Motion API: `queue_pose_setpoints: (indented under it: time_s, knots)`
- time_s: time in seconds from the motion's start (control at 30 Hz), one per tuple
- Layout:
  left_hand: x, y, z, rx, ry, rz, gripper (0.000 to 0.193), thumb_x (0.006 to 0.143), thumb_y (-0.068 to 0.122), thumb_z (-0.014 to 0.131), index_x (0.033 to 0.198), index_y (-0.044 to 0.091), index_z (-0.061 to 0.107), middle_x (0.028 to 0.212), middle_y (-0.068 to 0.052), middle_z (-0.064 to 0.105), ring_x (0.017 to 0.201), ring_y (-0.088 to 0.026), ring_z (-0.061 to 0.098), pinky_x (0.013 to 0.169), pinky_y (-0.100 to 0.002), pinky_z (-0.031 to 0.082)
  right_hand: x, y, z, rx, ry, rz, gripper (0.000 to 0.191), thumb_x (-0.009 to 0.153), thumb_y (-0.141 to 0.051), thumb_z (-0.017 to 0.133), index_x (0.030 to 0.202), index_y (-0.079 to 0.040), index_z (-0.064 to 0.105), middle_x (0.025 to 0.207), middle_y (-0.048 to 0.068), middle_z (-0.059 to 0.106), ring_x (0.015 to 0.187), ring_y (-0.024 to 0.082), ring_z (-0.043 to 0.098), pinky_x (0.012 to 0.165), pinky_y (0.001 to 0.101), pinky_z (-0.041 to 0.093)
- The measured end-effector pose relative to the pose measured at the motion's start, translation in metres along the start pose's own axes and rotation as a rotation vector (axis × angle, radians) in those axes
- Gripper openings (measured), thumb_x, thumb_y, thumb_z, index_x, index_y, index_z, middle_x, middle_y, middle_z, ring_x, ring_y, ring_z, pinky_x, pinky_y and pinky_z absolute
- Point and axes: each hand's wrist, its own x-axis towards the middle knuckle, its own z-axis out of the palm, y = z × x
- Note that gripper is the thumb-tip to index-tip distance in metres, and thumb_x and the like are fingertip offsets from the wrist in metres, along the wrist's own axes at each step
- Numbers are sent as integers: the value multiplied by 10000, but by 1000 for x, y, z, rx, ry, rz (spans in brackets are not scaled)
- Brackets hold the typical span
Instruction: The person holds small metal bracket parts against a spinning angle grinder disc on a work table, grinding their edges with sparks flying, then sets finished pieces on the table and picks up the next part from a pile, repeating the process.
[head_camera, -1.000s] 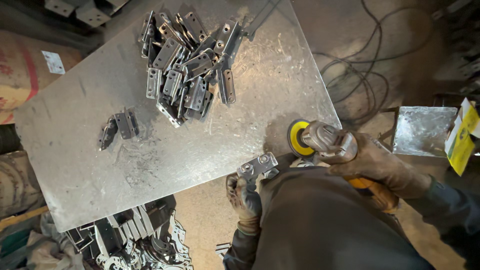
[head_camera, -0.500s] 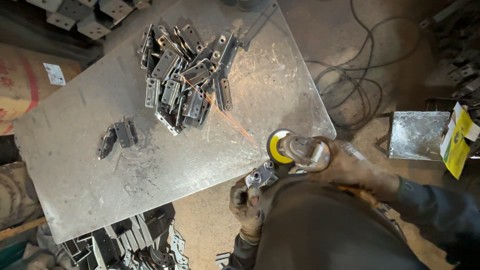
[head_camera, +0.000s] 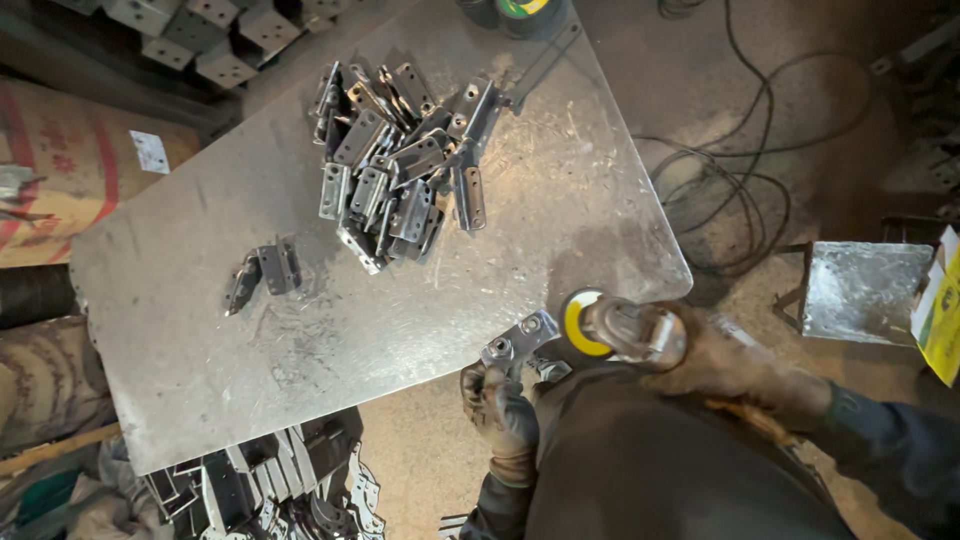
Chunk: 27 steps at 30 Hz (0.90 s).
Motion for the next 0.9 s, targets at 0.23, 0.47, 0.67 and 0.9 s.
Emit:
queue_pose_setpoints:
  time_s: [0.23,0.47,0.67,0.9]
  knots:
    - [-9,-10,-8,-811,164,-867,219,1012,171,496,867,46,602,856,-35,566,775,-133,545,687,-277,458,-25,-54,-10,139,33,87,768,619,-114,895,1338,-63,627,1202,64,767,1090,176,704,981,330,530]
    - [5,-12,-21,-1351,281,-1173,210,988,249,513,1002,58,601,938,-31,629,896,-147,619,818,-310,534,-33,-58,-3,133,105,56,567,696,-106,853,1236,-12,709,1123,98,772,1030,177,685,913,339,531]
    - [33,-19,-50,-1725,157,-1110,170,1025,299,558,979,137,578,974,-20,638,952,-222,684,847,-420,584,-20,-63,21,122,242,146,544,675,-56,855,1193,-4,697,1089,131,786,978,217,731,882,364,560]
    - [52,-67,-61,-1777,179,-1050,113,989,200,602,1052,119,554,1063,-29,633,970,-174,665,878,-380,581,-8,-80,53,193,299,106,565,666,-39,853,1184,33,637,1093,147,766,991,224,733,858,378,581]
